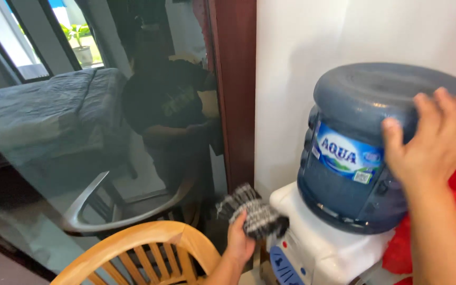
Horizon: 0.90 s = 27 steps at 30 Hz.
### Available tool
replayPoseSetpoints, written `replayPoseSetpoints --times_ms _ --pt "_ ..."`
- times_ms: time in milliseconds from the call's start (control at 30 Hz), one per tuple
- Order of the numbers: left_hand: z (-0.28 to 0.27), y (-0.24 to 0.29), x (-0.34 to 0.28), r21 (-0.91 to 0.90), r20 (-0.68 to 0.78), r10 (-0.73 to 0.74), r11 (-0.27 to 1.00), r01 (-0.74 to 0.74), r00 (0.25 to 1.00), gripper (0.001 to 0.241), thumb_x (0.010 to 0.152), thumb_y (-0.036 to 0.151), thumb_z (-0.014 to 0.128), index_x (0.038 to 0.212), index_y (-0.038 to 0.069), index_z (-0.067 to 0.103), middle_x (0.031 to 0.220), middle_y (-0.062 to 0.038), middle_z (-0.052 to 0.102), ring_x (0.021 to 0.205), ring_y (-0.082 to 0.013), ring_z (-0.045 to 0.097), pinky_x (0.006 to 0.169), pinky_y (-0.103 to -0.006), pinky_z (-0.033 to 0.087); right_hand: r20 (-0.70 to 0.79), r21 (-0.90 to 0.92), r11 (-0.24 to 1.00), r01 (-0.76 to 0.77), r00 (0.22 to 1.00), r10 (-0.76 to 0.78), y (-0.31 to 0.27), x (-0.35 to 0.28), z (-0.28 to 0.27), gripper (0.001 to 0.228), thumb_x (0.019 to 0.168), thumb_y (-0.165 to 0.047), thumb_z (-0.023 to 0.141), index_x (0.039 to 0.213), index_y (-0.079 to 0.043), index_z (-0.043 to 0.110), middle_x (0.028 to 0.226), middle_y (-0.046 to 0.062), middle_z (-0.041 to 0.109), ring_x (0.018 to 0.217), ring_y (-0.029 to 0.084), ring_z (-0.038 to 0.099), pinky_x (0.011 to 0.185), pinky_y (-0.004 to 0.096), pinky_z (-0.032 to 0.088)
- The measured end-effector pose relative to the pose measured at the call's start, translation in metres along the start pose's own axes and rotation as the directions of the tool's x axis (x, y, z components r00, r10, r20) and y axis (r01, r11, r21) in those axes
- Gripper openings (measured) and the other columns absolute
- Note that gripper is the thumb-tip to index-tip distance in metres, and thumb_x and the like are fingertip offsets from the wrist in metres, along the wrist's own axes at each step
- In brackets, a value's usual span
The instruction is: The person organizes items on a bed and a wooden table, moving bottles, sunglasses, and a yellow case. They then use a cloth to wipe the top and sides of a water dispenser and a wooden chair, including the seat and backrest.
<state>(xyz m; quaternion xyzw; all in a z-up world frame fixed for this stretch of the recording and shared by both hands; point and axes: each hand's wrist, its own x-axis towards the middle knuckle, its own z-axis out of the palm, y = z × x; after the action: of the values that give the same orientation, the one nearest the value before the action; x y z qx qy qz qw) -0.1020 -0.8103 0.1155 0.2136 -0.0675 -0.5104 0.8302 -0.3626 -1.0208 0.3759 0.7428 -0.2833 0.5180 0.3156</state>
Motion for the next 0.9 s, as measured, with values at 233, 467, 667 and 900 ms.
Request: replayPoseSetpoints --times_ms 233,467,667,900 --pt "0.1 -0.009 0.133 0.533 0.204 0.292 0.768 -0.356 0.935 0.046 0.102 0.038 0.065 0.124 -0.002 0.067 0.112 -0.006 0.07 0.1 -0.0152 0.063 0.089 -0.0354 0.051 0.023 0.068 0.993 -0.095 0.995 0.094 0.061 -0.029 0.058 0.027 0.107 -0.036 0.057 0.12 -0.014 0.064 0.129 0.001 0.063 0.134 0.022 0.055 0.131 0.039 0.029" --pt "0.244 -0.012 0.266 0.749 0.471 0.415 0.278 -0.602 0.778 0.05 0.098 0.042 0.058 0.127 0.002 0.065 0.099 -0.011 0.072 0.091 -0.0212 0.067 0.083 -0.0389 0.054 -0.003 0.074 0.993 -0.096 0.995 0.096 0.053 -0.021 0.051 0.029 0.107 -0.036 0.054 0.117 -0.012 0.065 0.125 0.002 0.064 0.131 0.022 0.057 0.13 0.039 0.031" --pt "0.175 -0.045 0.35 0.854 0.239 -0.038 0.484 -0.192 0.97 0.07 0.103 0.062 0.059 0.102 -0.007 0.072 0.097 -0.014 0.072 0.088 -0.0238 0.065 0.081 -0.04 0.054 -0.009 0.115 0.989 -0.089 0.996 0.09 0.048 -0.016 0.047 0.031 0.108 -0.034 0.053 0.121 -0.01 0.066 0.128 0.004 0.066 0.129 0.025 0.058 0.122 0.035 0.039" --pt "0.088 -0.089 0.308 0.703 0.212 0.002 0.695 -0.154 0.977 0.059 0.101 0.055 0.06 0.12 0.0 0.07 0.105 -0.007 0.071 0.093 -0.0184 0.064 0.086 -0.0355 0.051 -0.01 0.158 0.984 -0.078 0.997 0.08 0.048 -0.015 0.043 0.034 0.109 -0.035 0.053 0.12 -0.006 0.065 0.125 0.008 0.065 0.124 0.028 0.059 0.118 0.035 0.044"
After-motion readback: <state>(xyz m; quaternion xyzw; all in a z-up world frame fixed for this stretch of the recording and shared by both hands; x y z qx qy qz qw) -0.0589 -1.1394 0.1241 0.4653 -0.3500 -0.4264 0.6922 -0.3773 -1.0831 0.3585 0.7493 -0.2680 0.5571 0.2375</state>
